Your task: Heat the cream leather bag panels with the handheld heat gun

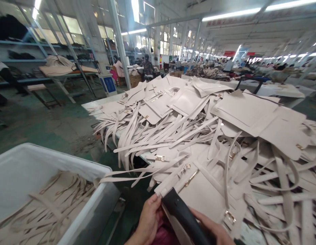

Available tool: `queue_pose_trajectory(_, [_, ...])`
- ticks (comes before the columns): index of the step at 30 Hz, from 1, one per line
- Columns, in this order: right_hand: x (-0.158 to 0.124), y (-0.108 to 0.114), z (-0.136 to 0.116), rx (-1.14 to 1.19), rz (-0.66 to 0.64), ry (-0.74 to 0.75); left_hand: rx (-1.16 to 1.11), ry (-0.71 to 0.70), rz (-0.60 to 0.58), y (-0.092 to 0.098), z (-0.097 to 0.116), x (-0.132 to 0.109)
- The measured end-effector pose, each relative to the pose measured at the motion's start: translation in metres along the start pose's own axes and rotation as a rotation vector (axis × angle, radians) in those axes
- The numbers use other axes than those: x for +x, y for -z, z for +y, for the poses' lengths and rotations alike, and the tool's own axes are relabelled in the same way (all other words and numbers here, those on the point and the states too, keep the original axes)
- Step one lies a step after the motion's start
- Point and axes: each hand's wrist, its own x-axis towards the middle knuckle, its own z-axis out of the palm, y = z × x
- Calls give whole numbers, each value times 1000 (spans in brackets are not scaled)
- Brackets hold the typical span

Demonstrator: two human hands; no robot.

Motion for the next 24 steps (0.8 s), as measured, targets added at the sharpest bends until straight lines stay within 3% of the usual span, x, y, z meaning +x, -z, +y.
queue_pose_trajectory(4, [16,-9,-21,71,-8,8,68,-61,65,0,1,14])
queue_pose_trajectory(10, [22,-4,-37,-31,288,52,144,-153,17,-4,4,13])
queue_pose_trajectory(12, [13,6,-39,1,348,93,107,-45,-8,-4,-8,0])
queue_pose_trajectory(17, [-26,37,-39,22,452,108,147,573,-279,-6,-63,-28])
queue_pose_trajectory(20, [-61,48,-25,22,531,47,196,616,-217,-19,-79,-28])
queue_pose_trajectory(24, [-119,44,10,64,580,-77,180,542,-108,-38,-77,-20])
